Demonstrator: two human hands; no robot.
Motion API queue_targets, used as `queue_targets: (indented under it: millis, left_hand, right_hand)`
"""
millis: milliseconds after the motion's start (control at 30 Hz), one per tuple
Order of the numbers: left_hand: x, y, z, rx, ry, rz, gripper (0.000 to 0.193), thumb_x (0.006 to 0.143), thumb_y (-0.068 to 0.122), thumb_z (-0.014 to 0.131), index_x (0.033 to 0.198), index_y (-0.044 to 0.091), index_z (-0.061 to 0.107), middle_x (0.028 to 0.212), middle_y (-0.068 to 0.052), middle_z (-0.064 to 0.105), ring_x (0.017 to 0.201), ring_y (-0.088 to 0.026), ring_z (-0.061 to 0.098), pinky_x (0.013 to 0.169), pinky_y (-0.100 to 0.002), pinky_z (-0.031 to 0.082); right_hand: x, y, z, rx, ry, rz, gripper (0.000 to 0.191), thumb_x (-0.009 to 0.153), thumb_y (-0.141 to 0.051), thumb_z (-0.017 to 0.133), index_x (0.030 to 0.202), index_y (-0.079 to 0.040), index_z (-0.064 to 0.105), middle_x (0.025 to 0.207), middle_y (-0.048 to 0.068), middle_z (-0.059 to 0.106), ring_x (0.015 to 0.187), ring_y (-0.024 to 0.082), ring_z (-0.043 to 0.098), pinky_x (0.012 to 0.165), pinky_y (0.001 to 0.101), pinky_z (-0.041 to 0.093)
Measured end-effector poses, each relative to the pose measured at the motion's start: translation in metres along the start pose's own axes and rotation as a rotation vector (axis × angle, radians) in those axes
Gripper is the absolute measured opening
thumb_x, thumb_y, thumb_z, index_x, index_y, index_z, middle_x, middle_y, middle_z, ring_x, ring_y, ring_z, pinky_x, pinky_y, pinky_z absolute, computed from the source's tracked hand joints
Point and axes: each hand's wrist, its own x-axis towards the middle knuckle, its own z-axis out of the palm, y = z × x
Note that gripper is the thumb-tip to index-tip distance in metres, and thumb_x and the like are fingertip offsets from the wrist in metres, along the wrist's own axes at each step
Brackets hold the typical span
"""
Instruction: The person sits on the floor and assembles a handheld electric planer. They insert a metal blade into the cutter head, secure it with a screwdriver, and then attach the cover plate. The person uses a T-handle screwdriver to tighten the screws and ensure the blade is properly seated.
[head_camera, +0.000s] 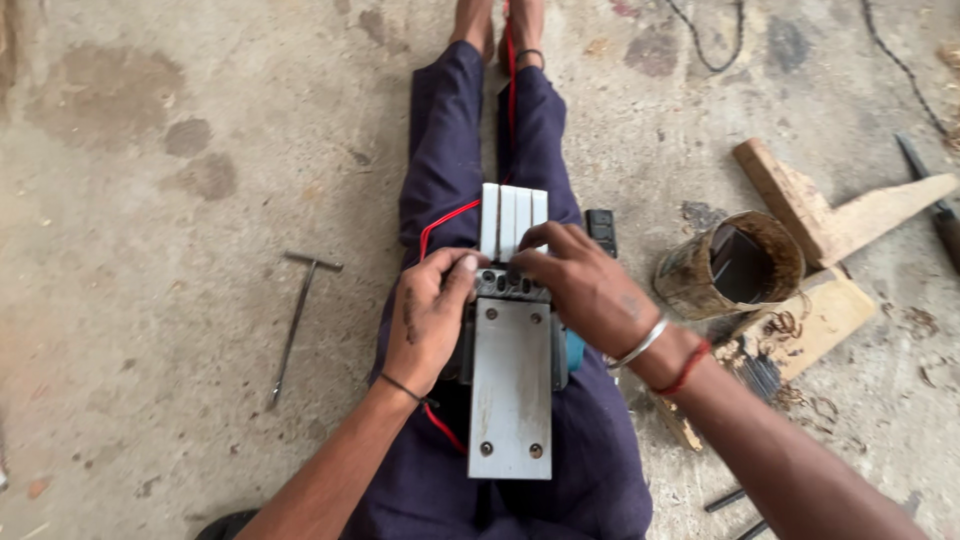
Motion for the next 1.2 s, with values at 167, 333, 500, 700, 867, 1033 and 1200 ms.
queue_targets:
  millis: [167,333,500,700,867,1033,1200]
  left_hand:
    - [0.0,-0.004,-0.001,0.007,-0.01,0.045,0.029,0.103,0.024,0.058,0.102,0.001,0.075,0.067,0.003,0.058,0.062,-0.005,0.051,0.058,-0.024,0.046]
    - [0.0,-0.007,-0.002,0.014,-0.009,0.054,0.03,0.103,0.026,0.058,0.102,0.001,0.075,0.067,0.003,0.058,0.062,-0.005,0.051,0.057,-0.024,0.045]
    - [0.0,-0.008,-0.002,-0.019,-0.002,0.08,0.03,0.104,0.025,0.058,0.102,0.0,0.075,0.068,0.003,0.057,0.063,-0.005,0.051,0.058,-0.024,0.045]
    - [-0.001,-0.009,-0.003,-0.075,0.0,0.009,0.038,0.104,0.036,0.057,0.098,0.003,0.073,0.065,0.005,0.053,0.055,-0.003,0.044,0.049,-0.022,0.038]
    - [-0.001,-0.009,-0.002,-0.169,0.011,-0.019,0.045,0.104,0.045,0.052,0.098,0.003,0.07,0.066,0.005,0.051,0.054,-0.002,0.042,0.047,-0.021,0.036]
    - [-0.002,-0.005,-0.006,-0.209,0.014,-0.058,0.061,0.104,0.056,0.042,0.107,0.0,0.065,0.068,0.002,0.054,0.054,-0.003,0.047,0.047,-0.02,0.04]
    - [-0.006,0.002,-0.013,-0.345,-0.049,-0.064,0.084,0.095,0.07,0.029,0.141,0.001,0.045,0.083,-0.003,0.063,0.054,-0.005,0.055,0.044,-0.02,0.043]
  right_hand:
    - [0.003,-0.006,0.001,-0.016,0.006,0.044,0.024,0.088,-0.017,0.071,0.11,-0.005,0.072,0.11,0.011,0.065,0.103,0.03,0.061,0.088,0.0407,0.054]
    - [0.007,-0.011,0.004,-0.078,-0.025,0.145,0.024,0.092,-0.028,0.072,0.097,-0.004,0.07,0.108,0.009,0.065,0.1,0.027,0.063,0.083,0.0396,0.056]
    - [0.006,-0.009,0.004,-0.055,0.036,0.008,0.022,0.092,-0.023,0.067,0.103,-0.004,0.071,0.108,0.01,0.065,0.099,0.028,0.064,0.08,0.0397,0.057]
    - [0.005,-0.009,0.008,-0.098,0.02,0.099,0.024,0.095,-0.028,0.068,0.097,-0.005,0.07,0.108,0.009,0.065,0.098,0.027,0.064,0.081,0.0399,0.057]
    - [0.006,-0.008,0.009,-0.088,0.048,0.065,0.023,0.093,-0.026,0.069,0.099,-0.004,0.071,0.107,0.01,0.066,0.098,0.028,0.064,0.081,0.0409,0.056]
    - [0.01,-0.016,0.003,-0.059,0.063,0.116,0.02,0.093,-0.023,0.072,0.098,-0.004,0.072,0.11,0.01,0.067,0.1,0.029,0.066,0.083,0.0413,0.057]
    - [0.011,-0.038,-0.006,0.314,0.201,0.042,0.025,0.097,-0.011,0.067,0.12,-0.004,0.071,0.125,0.013,0.065,0.108,0.029,0.07,0.09,0.0385,0.059]
